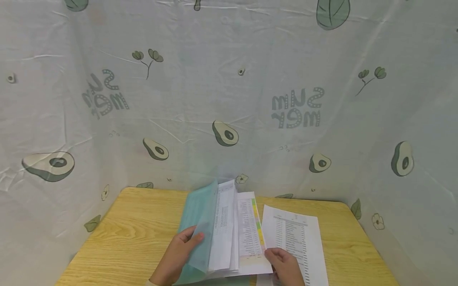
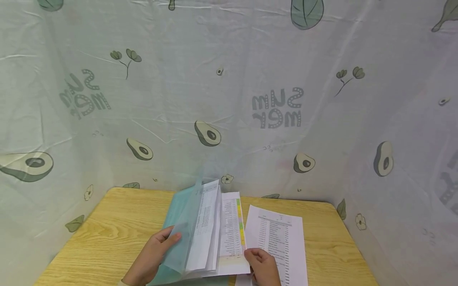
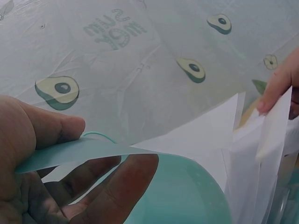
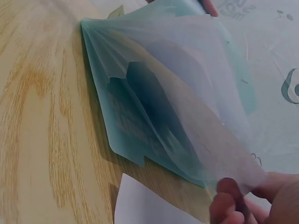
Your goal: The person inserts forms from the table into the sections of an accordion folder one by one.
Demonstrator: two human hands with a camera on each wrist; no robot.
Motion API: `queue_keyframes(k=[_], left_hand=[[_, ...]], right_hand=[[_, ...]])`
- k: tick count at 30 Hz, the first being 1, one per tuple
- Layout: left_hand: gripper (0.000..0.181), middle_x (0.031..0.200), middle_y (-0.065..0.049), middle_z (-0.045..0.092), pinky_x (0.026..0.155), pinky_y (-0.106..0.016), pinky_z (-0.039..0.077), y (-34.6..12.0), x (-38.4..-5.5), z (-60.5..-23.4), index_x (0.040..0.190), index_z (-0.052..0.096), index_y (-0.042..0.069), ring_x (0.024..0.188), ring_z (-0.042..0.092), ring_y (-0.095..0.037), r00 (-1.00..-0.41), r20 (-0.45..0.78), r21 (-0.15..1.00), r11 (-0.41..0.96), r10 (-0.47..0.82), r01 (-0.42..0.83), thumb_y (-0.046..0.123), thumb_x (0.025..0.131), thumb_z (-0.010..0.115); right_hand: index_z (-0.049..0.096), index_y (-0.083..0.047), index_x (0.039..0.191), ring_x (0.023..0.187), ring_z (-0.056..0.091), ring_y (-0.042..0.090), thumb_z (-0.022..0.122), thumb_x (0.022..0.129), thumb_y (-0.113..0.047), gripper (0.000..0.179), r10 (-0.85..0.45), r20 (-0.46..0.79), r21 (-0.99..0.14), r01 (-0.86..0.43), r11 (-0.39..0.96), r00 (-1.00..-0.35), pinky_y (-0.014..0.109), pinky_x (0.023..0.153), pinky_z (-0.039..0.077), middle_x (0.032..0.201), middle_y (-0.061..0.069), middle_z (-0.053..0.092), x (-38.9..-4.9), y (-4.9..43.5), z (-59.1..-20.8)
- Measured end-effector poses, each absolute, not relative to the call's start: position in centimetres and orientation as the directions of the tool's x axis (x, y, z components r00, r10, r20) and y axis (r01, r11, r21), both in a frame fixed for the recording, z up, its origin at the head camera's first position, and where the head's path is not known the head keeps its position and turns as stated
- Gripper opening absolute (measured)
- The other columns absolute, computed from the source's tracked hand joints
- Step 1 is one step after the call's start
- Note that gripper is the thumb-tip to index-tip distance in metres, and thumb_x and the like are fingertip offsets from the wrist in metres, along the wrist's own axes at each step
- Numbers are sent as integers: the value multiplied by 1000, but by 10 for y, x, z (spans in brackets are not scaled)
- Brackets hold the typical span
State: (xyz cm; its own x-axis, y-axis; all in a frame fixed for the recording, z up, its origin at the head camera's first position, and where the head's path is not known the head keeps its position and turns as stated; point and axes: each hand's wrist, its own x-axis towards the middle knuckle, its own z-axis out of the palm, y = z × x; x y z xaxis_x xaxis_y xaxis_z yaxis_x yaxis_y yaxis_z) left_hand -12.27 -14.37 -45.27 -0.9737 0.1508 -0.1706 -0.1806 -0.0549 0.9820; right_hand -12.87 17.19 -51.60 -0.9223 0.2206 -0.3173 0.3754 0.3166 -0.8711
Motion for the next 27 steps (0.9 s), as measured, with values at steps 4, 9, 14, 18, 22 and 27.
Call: queue_keyframes(k=[4,9,14,18,22,27], left_hand=[[61,127,-12,69,84,-36,59,-144,-123,-453,146,52,-5,107,66,-19,-974,-170,982,-54,153,-180,37,103,64],[60,127,-11,69,84,-35,58,-143,-122,-452,145,54,-4,108,65,-18,-975,-172,983,-42,143,-180,37,103,64],[60,128,-11,69,85,-34,58,-143,-123,-453,145,54,-4,110,65,-18,-976,-173,983,-31,134,-179,38,103,65],[61,132,-12,67,86,-35,58,-143,-123,-453,146,54,-3,113,64,-19,-976,-181,983,-16,124,-184,39,103,65],[61,132,-13,67,86,-36,59,-143,-123,-454,146,54,-2,111,64,-19,-974,-187,982,-15,124,-190,39,103,64],[60,129,-11,68,85,-36,59,-143,-123,-454,146,54,-3,110,65,-18,-974,-181,982,-32,137,-187,38,104,63]], right_hand=[[72,1,115,64,56,15,75,94,-36,42,158,-344,-879,377,291,-925,27,52,46,74,-1,69,-125,177,-515],[72,1,111,63,56,15,74,94,-31,37,143,-337,-894,364,262,-931,27,51,46,73,-1,68,-124,177,-515],[72,0,108,60,56,14,74,94,-28,32,119,-317,-905,338,258,-941,25,50,45,73,-1,69,-124,172,-516],[72,1,106,60,55,14,74,95,-27,30,90,-299,-916,313,252,-950,24,51,45,72,-1,69,-124,165,-515],[72,1,104,59,54,14,74,94,-26,29,63,-281,-925,288,247,-958,25,51,46,69,-1,66,-125,157,-516],[72,0,103,57,53,12,74,94,-27,28,38,-268,-929,269,256,-963,24,50,45,66,-3,63,-127,149,-519]])
